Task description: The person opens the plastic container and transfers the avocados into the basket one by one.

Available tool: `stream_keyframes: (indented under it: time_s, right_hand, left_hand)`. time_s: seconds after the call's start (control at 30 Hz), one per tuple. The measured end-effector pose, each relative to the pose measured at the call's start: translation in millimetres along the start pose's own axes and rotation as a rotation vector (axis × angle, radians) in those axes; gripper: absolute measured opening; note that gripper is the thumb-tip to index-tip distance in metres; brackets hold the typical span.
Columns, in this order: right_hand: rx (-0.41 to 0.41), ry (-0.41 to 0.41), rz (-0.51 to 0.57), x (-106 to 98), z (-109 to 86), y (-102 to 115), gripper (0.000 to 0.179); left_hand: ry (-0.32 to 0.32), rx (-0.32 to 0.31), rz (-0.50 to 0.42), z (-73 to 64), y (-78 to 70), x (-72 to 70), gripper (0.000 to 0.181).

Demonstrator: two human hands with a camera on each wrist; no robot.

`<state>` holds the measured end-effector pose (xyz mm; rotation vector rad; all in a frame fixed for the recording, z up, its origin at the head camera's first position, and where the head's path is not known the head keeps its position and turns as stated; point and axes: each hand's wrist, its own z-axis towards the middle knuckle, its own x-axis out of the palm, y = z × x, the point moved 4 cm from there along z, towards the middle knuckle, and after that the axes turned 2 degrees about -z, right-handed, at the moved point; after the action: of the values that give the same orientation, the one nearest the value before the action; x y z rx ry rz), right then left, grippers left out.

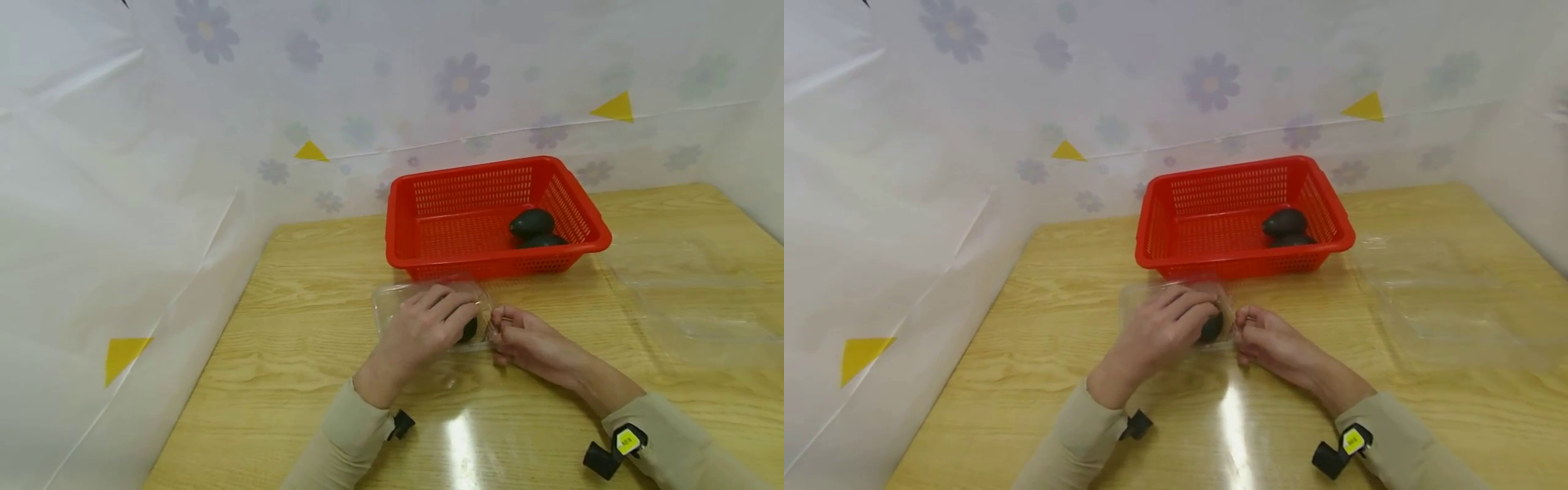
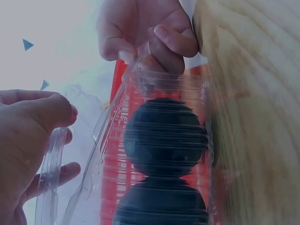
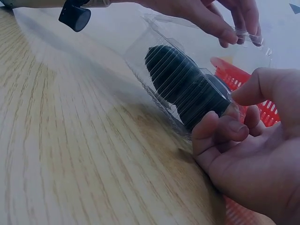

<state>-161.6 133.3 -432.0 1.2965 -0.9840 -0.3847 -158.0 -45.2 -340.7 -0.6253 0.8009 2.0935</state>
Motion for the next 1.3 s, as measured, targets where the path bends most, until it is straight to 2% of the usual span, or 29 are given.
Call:
stream_keyframes:
  time_s: [0.13,0.23,0.37,0.43,0.67,0.87,0.97,1.3]
  right_hand:
    - [-0.01,-0.013,-0.03,-1,-0.5,1,0.018]
    - [-0.011,-0.031,-0.067,-2,-0.7,1,0.017]
    - [-0.002,-0.047,-0.1,-2,-0.3,2,0.017]
    - [0.0,-0.052,-0.107,-3,-0.2,3,0.018]
    - [-0.012,-0.06,-0.114,-4,-0.7,4,0.018]
    - [-0.004,-0.074,-0.121,-6,-2.7,5,0.016]
    - [0.0,-0.088,-0.125,-7,-3.3,5,0.015]
    - [0.005,-0.094,-0.151,-8,-4.0,6,0.018]
  left_hand:
    - [0.0,-0.01,-0.007,-0.3,1.8,0.0,0.019]
    - [0.043,-0.05,0.016,-1.4,1.9,1.9,0.023]
    - [0.186,-0.14,0.023,-7.5,3.3,6.8,0.04]
    - [0.264,-0.191,0.002,-11.7,5.0,9.1,0.042]
    - [0.454,-0.308,-0.004,-18.9,6.4,10.6,0.058]
    - [0.64,-0.459,-0.024,-21.2,6.4,10.4,0.084]
    - [0.671,-0.485,-0.029,-20.9,6.6,10.7,0.086]
    - [0.672,-0.478,-0.042,-21.0,7.6,12.6,0.091]
